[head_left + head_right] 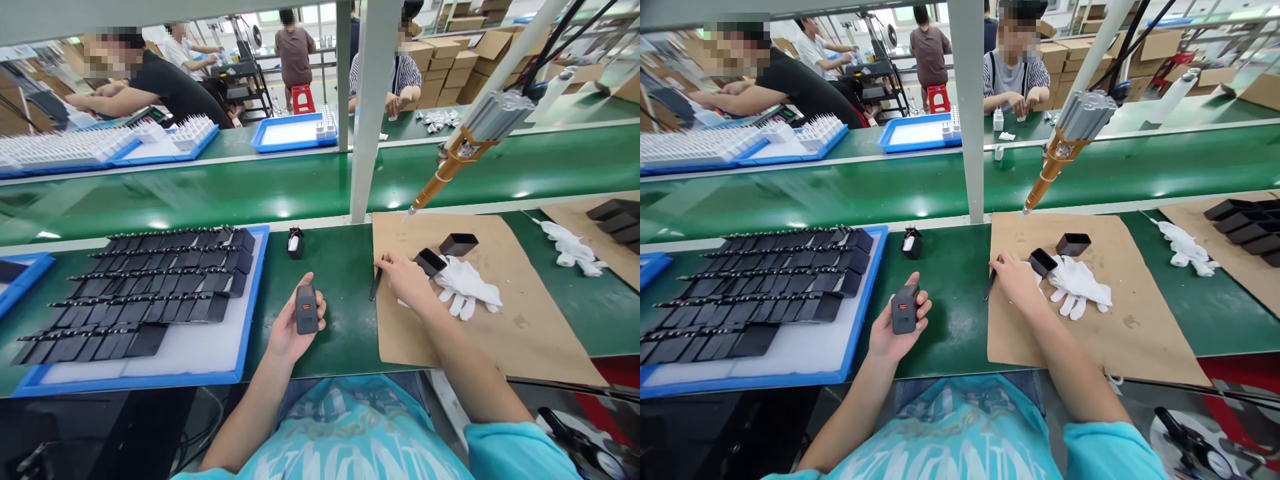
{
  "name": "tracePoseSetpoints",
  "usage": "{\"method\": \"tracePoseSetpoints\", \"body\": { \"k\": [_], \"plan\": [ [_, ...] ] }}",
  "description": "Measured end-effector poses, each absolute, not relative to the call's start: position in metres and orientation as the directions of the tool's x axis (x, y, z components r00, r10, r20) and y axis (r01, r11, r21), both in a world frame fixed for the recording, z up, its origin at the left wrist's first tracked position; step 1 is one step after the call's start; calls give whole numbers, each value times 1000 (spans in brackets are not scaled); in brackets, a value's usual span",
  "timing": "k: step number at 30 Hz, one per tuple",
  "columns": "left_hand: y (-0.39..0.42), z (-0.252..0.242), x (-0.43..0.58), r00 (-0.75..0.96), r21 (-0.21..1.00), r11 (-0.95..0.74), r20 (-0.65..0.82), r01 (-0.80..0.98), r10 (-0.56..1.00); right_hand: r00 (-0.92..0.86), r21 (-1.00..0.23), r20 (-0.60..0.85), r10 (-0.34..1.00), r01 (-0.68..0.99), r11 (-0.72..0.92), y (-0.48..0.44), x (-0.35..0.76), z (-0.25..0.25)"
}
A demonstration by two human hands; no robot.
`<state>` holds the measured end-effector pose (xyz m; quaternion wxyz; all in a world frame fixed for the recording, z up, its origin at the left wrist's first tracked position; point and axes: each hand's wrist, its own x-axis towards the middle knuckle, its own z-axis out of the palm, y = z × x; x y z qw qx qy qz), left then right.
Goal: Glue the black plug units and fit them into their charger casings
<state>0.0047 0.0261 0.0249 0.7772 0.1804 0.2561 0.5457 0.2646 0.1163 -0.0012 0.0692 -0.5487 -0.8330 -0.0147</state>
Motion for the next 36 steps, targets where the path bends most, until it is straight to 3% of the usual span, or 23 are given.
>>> {"method": "tracePoseSetpoints", "body": {
  "k": [3, 5, 10, 12, 14, 15, 17, 20, 24, 26, 28, 32, 34, 36],
  "plan": [
    [26, 25, 5, 274, 615, 298, -136, -730, 952, -373, -112, 189, 908, 911, 397, 115, 260, 2],
    [26, 25, 4, 263, 670, 265, -107, -693, 959, -382, -227, 256, 888, 869, 439, 113, 256, 4],
    [26, 19, 0, 203, 816, 205, -110, -541, 973, -425, -459, 486, 764, 620, 637, 103, 238, 8],
    [28, 15, -2, 134, 914, 146, -102, -379, 986, -443, -474, 603, 663, 470, 745, 94, 229, 10],
    [31, 12, -2, 5, 998, 35, -35, -49, 999, -478, -457, 676, 560, 325, 828, 83, 220, 12],
    [33, 10, -2, -53, 986, -22, 31, 164, 998, -512, -440, 686, 518, 276, 855, 78, 215, 12],
    [37, 7, 1, -90, 834, -94, 169, 544, 981, -597, -405, 652, 467, 246, 881, 69, 205, 10],
    [41, 2, 8, -33, 572, -99, 217, 814, 976, -683, -435, 528, 504, 292, 852, 64, 192, 1],
    [40, 0, 21, -34, 443, -32, 140, 896, 990, -695, -544, 348, 629, 397, 739, 66, 184, -10],
    [36, 1, 25, -5, 492, -63, 135, 868, 991, -679, -566, 280, 678, 454, 688, 68, 184, -10],
    [32, 2, 24, 55, 621, -108, 105, 776, 993, -652, -592, 241, 719, 489, 641, 70, 186, -7],
    [32, 10, 6, 146, 826, -56, -32, 562, 989, -607, -560, 300, 736, 513, 651, 72, 188, -5],
    [42, 16, -6, 99, 810, -28, -37, 586, 994, -597, -486, 352, 721, 541, 686, 72, 187, -9],
    [61, 23, -15, -16, 723, -41, 72, 689, 997, -594, -415, 382, 708, 574, 706, 73, 185, -13]
  ]
}}
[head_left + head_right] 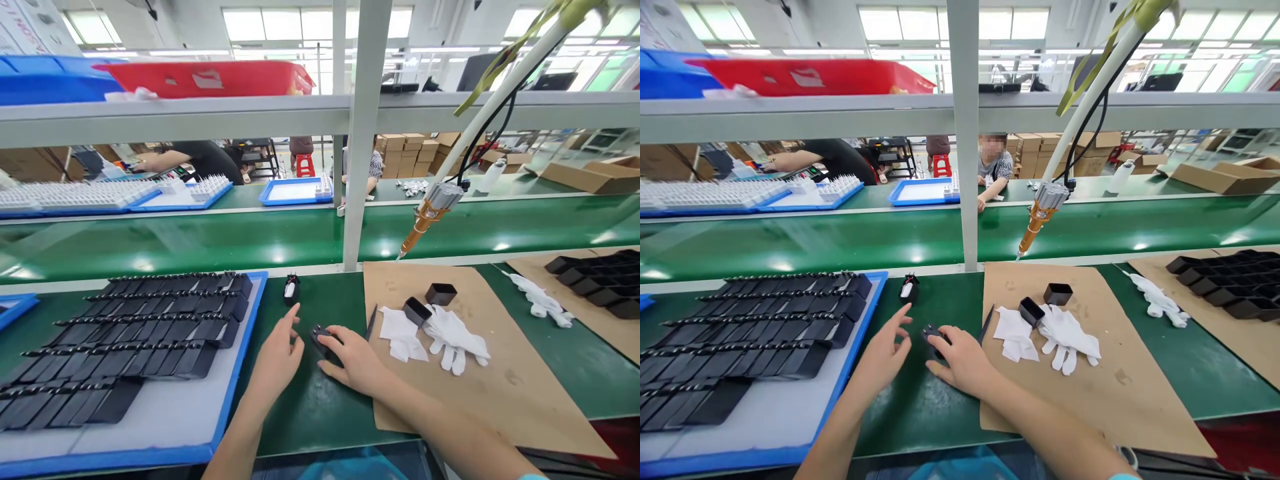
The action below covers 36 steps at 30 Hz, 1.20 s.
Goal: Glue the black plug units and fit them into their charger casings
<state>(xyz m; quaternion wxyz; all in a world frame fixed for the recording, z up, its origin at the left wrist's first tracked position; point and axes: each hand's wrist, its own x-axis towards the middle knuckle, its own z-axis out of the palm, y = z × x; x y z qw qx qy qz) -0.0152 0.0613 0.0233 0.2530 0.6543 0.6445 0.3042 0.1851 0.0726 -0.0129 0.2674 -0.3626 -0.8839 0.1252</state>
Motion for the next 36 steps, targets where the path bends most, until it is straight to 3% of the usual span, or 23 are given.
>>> {"method": "tracePoseSetpoints", "body": {
  "k": [4, 7, 10, 17, 19, 23, 36],
  "plan": [
    [113, 28, -16, -173, 477, -16, 349, 879, 921, -633, -265, 397, 664, 614, 744, 74, 179, -15],
    [145, 21, -11, -265, 415, 142, 255, 899, 930, -684, -126, 376, 625, 631, 765, 72, 172, -11],
    [162, 11, -12, -317, 428, 229, 146, 874, 937, -709, -48, 357, 608, 636, 770, 68, 168, -8],
    [164, -3, -22, -370, 493, 275, 105, 825, 923, -636, -268, 415, 651, 598, 755, 97, 175, 4],
    [163, -3, -22, -377, 506, 283, 94, 815, 921, -543, -272, 460, 703, 667, 693, 117, 180, 6],
    [164, -1, -21, -369, 525, 282, 66, 803, 927, -482, -269, 410, 774, 747, 608, 142, 186, -4],
    [167, -1, -20, -359, 551, 270, 57, 790, 932, -424, -373, 397, 814, 736, 565, 142, 188, -16]
  ]
}}
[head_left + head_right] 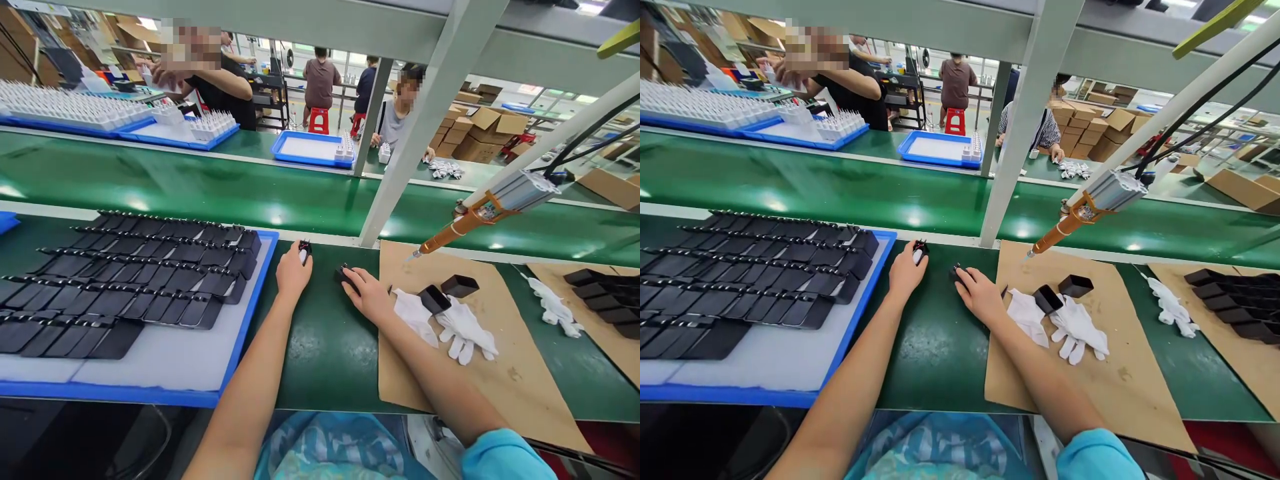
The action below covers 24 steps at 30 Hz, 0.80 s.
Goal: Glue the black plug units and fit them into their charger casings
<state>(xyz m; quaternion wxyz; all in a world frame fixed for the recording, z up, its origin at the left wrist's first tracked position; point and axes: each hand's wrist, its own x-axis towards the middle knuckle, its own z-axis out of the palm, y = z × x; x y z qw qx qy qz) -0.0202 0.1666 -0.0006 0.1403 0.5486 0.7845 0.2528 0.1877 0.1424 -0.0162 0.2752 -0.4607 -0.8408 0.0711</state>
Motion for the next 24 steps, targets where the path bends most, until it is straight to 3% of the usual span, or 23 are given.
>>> {"method": "tracePoseSetpoints", "body": {
  "k": [13, 16, 18, 21, 24],
  "plan": [
    [164, 0, -19, -337, 576, 238, 70, 782, 939, -305, -658, 317, 898, 612, 440, 144, 183, -5],
    [157, 6, -12, -341, 594, 126, 265, 795, 902, -299, -712, 289, 910, 568, 412, 146, 184, -6],
    [151, 12, -4, -272, 622, -60, 424, 781, 864, -296, -746, 272, 916, 536, 395, 147, 186, -8],
    [145, 16, 13, -117, 752, -317, 461, 579, 880, -300, -793, 243, 922, 486, 367, 149, 189, -11],
    [148, 7, 25, -34, 946, -224, 239, 236, 971, -296, -828, 215, 931, 450, 334, 152, 191, -14]
  ]
}}
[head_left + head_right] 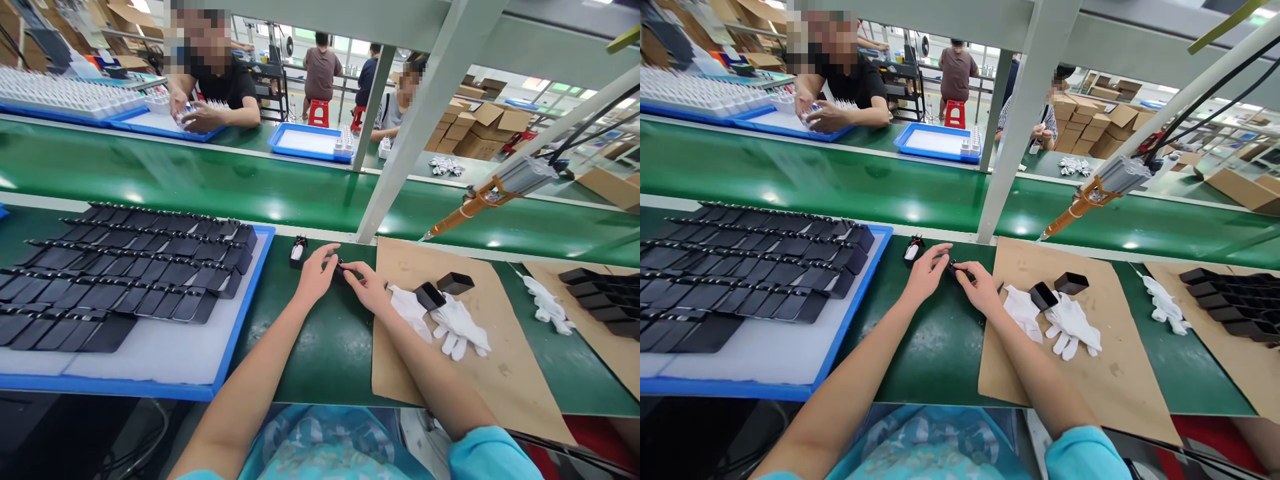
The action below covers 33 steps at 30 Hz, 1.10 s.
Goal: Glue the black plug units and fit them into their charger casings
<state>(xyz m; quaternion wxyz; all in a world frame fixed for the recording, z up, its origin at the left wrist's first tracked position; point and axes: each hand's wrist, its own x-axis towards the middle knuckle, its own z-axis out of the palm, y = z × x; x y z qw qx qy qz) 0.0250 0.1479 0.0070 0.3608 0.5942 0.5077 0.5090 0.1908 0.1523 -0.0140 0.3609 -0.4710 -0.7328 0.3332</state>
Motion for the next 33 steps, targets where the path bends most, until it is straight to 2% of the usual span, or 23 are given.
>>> {"method": "tracePoseSetpoints", "body": {
  "k": [3, 9, 18, 24, 27, 31, 33],
  "plan": [
    [156, -9, 29, 73, 993, -103, 100, 52, 992, -284, -850, 193, 939, 429, 305, 153, 191, -15],
    [161, -26, 21, 181, 996, -74, 82, -53, 980, -286, -874, 168, 944, 399, 276, 152, 190, -12],
    [161, -27, 23, 137, 992, -37, 54, -124, 989, -289, -862, 201, 936, 402, 309, 155, 190, -19],
    [162, -30, 25, 107, 986, -11, 29, -165, 994, -287, -790, 277, 917, 475, 387, 146, 186, -15],
    [161, -28, 26, 91, 982, -8, 25, -187, 996, -294, -656, 353, 888, 599, 459, 139, 184, -15],
    [162, -28, 26, 76, 969, 5, 14, -245, 997, -367, -324, 495, 787, 763, 560, 134, 181, -21],
    [165, -31, 25, 64, 957, 19, -1, -291, 998, -377, -294, 526, 763, 761, 578, 135, 180, -24]
  ]
}}
